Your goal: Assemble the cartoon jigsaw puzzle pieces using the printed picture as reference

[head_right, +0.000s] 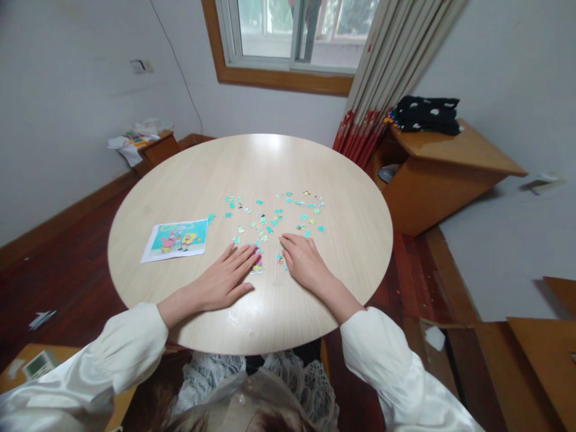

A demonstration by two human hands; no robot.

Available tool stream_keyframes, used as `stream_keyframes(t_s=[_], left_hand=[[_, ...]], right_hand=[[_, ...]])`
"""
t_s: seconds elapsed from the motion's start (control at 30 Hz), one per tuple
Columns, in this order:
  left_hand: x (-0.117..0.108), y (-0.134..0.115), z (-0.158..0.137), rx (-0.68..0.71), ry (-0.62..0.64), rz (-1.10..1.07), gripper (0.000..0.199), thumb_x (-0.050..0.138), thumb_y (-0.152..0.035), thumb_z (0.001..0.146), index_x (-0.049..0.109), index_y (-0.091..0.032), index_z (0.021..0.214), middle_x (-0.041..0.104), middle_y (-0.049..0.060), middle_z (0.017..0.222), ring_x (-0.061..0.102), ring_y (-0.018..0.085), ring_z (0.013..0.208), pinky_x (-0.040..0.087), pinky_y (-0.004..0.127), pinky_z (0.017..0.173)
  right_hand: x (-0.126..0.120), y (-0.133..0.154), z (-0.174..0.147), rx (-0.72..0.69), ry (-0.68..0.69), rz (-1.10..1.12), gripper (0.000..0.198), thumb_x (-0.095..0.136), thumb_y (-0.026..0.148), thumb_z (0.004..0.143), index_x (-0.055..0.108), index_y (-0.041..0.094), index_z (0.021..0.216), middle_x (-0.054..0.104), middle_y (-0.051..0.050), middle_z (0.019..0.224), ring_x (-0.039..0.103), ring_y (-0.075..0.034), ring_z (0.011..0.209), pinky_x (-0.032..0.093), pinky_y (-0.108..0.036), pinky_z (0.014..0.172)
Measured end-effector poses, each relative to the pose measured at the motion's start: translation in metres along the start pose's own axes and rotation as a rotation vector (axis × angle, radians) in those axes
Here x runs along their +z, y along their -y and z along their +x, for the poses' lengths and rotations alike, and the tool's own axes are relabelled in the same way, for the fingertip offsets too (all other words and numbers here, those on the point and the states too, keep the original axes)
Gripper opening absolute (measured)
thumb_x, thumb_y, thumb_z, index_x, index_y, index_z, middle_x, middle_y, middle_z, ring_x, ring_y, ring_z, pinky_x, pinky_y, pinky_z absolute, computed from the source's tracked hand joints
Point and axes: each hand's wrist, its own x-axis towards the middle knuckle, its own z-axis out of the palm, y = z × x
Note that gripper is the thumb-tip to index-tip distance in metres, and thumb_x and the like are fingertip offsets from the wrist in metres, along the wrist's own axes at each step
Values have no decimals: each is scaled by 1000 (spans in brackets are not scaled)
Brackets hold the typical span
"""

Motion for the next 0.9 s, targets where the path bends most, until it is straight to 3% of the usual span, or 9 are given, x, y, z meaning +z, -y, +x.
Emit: stream_keyframes(t_s=[0.17,0.3,0.67,0.9], left_hand=[[-2,-3,5,-5,31,-1,64,24,-53,98,28,-11,146,27,16,154,21,27,144,5,46,118],[1,-2,4,-2,39,-11,63,22,-53,98,28,-12,146,29,16,153,23,27,143,6,48,117],[2,20,20,6,16,-49,59,27,-49,98,29,-14,146,31,15,152,23,24,143,5,48,117],[-3,30,19,-41,-9,-69,58,25,-45,99,27,-12,147,25,15,154,19,24,145,7,48,118]], right_hand=[[9,6,7,-121,55,6,49,33,7,88,54,16,131,55,-13,136,49,-22,126,38,-44,101],[16,10,17,-184,122,-41,49,33,7,89,50,14,135,50,-15,141,42,-22,133,33,-46,105],[12,-11,36,-108,135,-137,49,33,8,89,49,13,135,50,-18,139,44,-25,131,32,-49,104],[13,-1,49,-152,174,-153,50,32,8,89,46,11,138,43,-16,146,37,-23,136,28,-47,108]])
